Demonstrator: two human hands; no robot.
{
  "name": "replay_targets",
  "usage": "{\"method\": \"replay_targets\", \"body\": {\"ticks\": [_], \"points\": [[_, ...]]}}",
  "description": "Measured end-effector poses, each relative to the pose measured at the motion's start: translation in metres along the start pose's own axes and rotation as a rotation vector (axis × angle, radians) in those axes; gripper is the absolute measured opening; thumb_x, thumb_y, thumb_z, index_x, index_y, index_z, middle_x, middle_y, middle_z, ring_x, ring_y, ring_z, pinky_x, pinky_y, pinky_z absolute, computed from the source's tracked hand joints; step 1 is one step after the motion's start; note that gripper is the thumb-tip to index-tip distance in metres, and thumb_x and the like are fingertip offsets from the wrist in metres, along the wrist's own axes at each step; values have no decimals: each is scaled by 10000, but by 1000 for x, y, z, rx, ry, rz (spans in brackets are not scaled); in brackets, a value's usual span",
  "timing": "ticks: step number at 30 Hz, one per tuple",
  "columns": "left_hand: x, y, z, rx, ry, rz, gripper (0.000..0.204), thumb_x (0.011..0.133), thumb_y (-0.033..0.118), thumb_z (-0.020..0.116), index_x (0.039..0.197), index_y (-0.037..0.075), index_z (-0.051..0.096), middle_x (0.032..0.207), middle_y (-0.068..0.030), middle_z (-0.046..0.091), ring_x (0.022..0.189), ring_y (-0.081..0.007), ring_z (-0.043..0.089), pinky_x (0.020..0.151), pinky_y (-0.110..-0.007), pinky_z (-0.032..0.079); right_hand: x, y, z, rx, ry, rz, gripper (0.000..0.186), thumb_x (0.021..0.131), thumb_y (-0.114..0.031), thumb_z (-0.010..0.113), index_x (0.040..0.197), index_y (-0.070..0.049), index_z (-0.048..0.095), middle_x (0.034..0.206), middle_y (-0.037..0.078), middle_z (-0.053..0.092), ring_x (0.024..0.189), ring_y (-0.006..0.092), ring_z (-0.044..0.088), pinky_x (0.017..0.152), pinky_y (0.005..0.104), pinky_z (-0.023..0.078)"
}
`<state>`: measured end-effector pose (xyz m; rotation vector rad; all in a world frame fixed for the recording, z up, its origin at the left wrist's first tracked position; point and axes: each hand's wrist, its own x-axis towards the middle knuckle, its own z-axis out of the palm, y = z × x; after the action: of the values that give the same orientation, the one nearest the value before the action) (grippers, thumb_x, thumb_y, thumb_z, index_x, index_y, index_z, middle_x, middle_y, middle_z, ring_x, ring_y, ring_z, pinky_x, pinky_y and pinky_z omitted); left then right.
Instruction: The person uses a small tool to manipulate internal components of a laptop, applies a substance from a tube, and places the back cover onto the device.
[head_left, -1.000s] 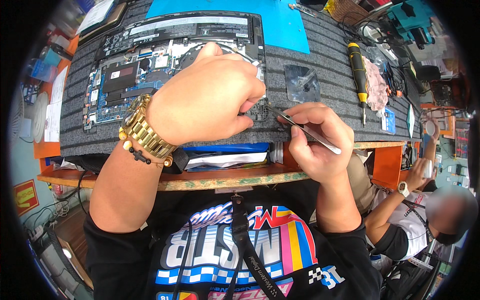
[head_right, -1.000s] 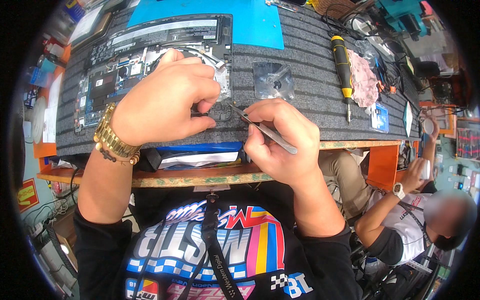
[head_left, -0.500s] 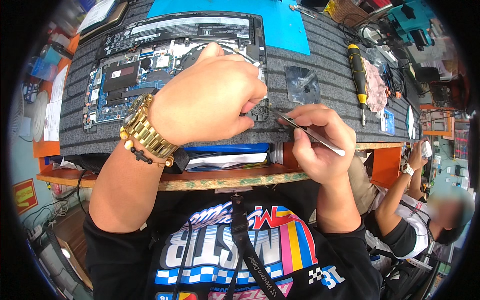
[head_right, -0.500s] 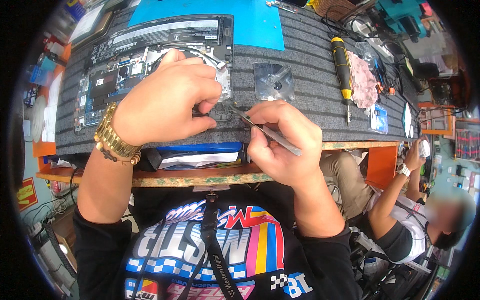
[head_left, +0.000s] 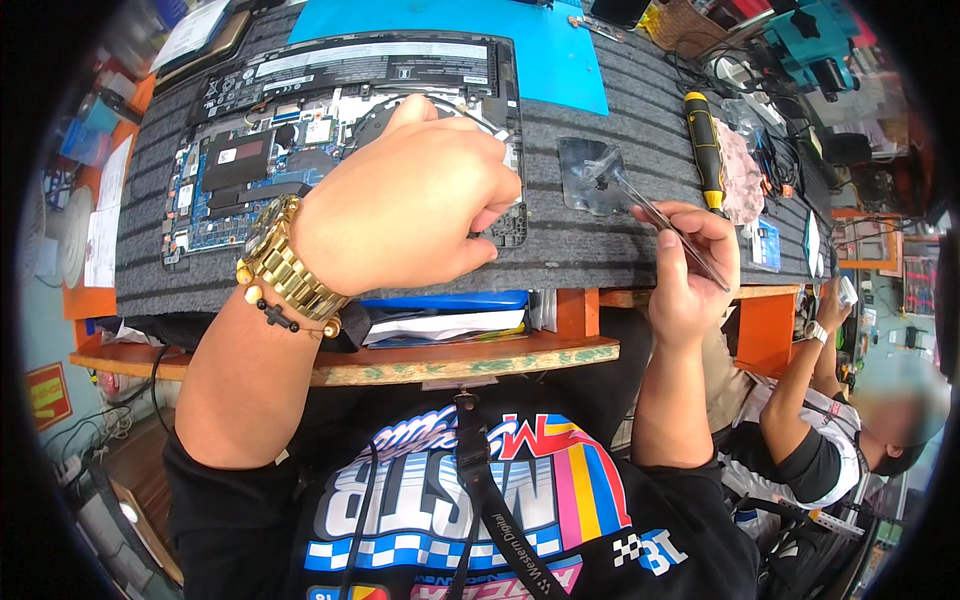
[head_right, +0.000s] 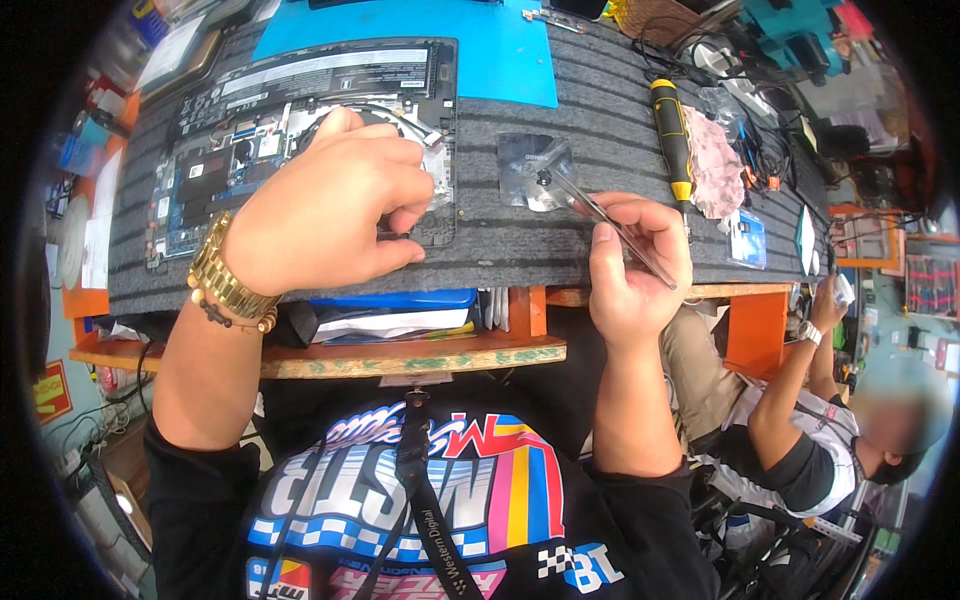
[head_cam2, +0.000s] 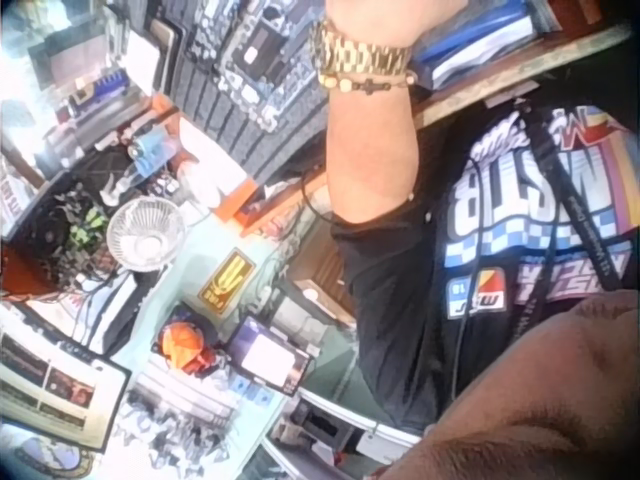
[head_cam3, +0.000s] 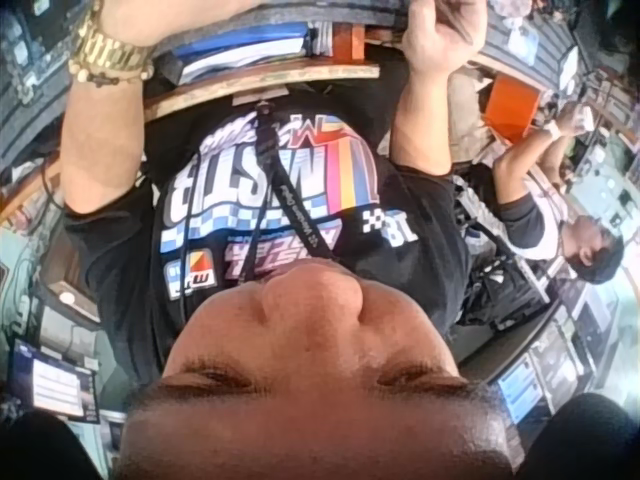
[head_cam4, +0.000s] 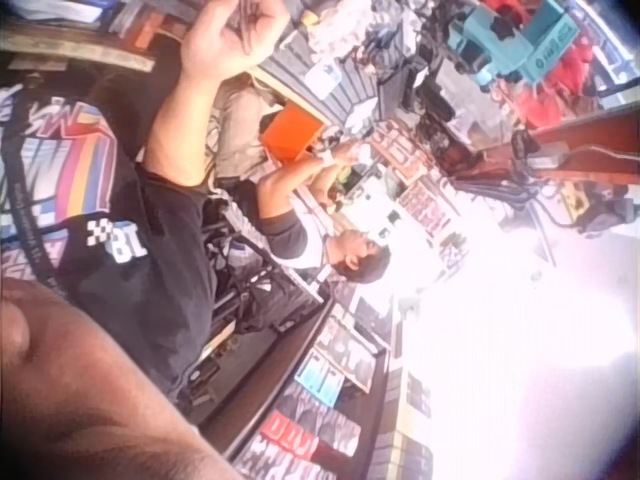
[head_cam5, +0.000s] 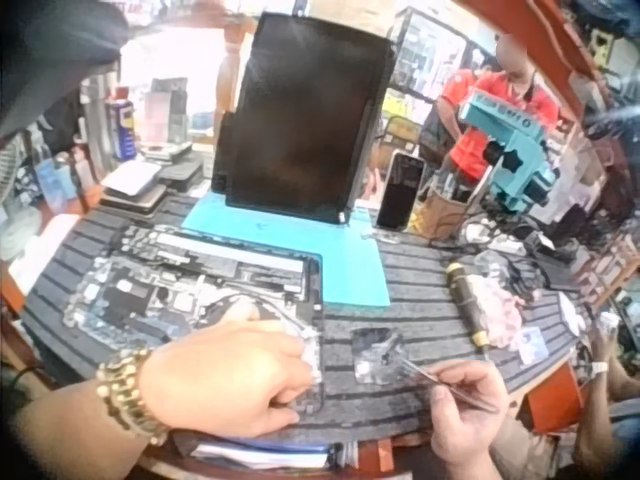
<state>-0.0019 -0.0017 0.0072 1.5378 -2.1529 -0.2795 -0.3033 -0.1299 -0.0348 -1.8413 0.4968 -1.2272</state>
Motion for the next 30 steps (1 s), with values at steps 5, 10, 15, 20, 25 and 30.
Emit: {"method": "replay_targets", "body": {"ticks": [5, 10, 15, 20, 25, 30], "points": [[2, 1, -4, 0, -5, 27, 344, 772, 196, 940, 783, 146, 600, 837, 2, 600, 944, -266, 628, 928, -436, 390, 0, 10, -13, -38, 58, -16, 205, 1022, 114, 643, 1205, 35, 595, 1217, 232, 758, 1106, 270, 772, 1039, 393, 596], [9, 1, -9, -3, 162, 87, 255, 840, 205, 920, 873, 136, 677, 847, -6, 594, 899, -239, 611, 911, -411, 402, 6, 14, -29, -7, 212, -71, 207, 1037, 112, 633, 1229, 42, 599, 1219, 220, 756, 1116, 282, 774, 1052, 402, 597], [21, 13, -10, -132, 329, 35, 113, 925, 126, 855, 983, 80, 769, 881, -47, 709, 826, -215, 688, 841, -387, 496, 27, 25, -76, -99, 429, -105, 183, 1055, 98, 632, 1228, 40, 631, 1204, 169, 758, 1112, 252, 776, 1053, 391, 608], [74, 54, -1, -370, 119, 9, 174, 994, 172, 817, 1070, 15, 811, 928, -112, 777, 835, -222, 738, 809, -372, 592, 44, 52, -138, -85, 524, -11, 155, 1066, 74, 663, 1214, 31, 649, 1150, 114, 757, 1039, 207, 800, 967, 330, 632], [175, 81, 39, -340, -67, -144, 280, 1029, 255, 783, 1152, 7, 827, 1059, -174, 840, 983, -233, 809, 896, -379, 625, 55, 72, -141, -55, 498, 18, 128, 1086, 68, 654, 1207, 32, 643, 1109, 100, 740, 1041, 219, 804, 942, 316, 634], [254, 64, 96, -381, 153, -272, 265, 952, 306, 833, 985, 45, 860, 939, -184, 835, 902, -329, 821, 851, -457, 631, 64, 85, -133, -78, 527, 43, 122, 1083, 42, 668, 1202, 21, 650, 1100, 82, 747, 1017, 188, 800, 907, 300, 622]]}}
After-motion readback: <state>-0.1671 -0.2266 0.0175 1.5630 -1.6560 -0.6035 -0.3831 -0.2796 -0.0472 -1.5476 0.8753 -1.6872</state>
